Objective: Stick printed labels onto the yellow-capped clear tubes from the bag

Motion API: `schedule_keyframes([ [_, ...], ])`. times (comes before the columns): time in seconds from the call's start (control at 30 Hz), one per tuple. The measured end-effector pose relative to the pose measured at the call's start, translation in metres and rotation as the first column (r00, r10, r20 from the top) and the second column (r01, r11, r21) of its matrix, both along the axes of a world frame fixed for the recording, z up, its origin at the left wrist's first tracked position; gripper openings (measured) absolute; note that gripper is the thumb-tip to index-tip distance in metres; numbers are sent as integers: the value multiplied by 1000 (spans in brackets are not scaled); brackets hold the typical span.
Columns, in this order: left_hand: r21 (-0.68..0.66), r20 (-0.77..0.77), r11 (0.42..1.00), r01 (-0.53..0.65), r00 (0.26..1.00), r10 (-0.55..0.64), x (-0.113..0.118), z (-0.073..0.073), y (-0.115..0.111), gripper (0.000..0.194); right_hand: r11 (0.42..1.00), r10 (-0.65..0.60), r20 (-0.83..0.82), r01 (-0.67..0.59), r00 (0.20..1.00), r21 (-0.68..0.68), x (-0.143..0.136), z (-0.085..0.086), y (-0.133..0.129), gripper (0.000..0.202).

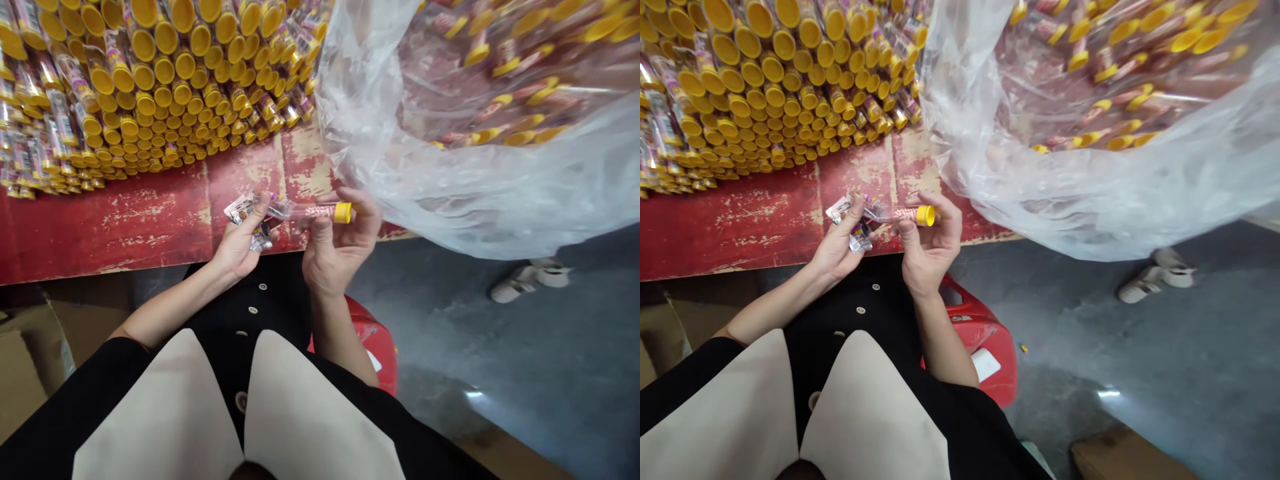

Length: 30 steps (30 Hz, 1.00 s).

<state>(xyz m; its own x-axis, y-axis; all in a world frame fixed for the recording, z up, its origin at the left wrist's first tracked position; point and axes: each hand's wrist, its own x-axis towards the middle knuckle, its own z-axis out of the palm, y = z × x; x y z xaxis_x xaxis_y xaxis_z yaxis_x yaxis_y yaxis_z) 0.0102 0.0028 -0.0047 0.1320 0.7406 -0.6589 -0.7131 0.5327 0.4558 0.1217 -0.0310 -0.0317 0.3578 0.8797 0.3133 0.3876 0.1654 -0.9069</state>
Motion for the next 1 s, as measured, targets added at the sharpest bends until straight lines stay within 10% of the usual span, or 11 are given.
schedule_keyframes([
  [0.6,175,-137,976,130,985,-107,-4,-5,-18,46,996,58,131,-65,990,57,8,0,-43,36],
  [1.0,191,-261,964,185,956,-131,-14,-5,-37,46,985,-31,106,12,994,171,-4,6,-20,25],
])
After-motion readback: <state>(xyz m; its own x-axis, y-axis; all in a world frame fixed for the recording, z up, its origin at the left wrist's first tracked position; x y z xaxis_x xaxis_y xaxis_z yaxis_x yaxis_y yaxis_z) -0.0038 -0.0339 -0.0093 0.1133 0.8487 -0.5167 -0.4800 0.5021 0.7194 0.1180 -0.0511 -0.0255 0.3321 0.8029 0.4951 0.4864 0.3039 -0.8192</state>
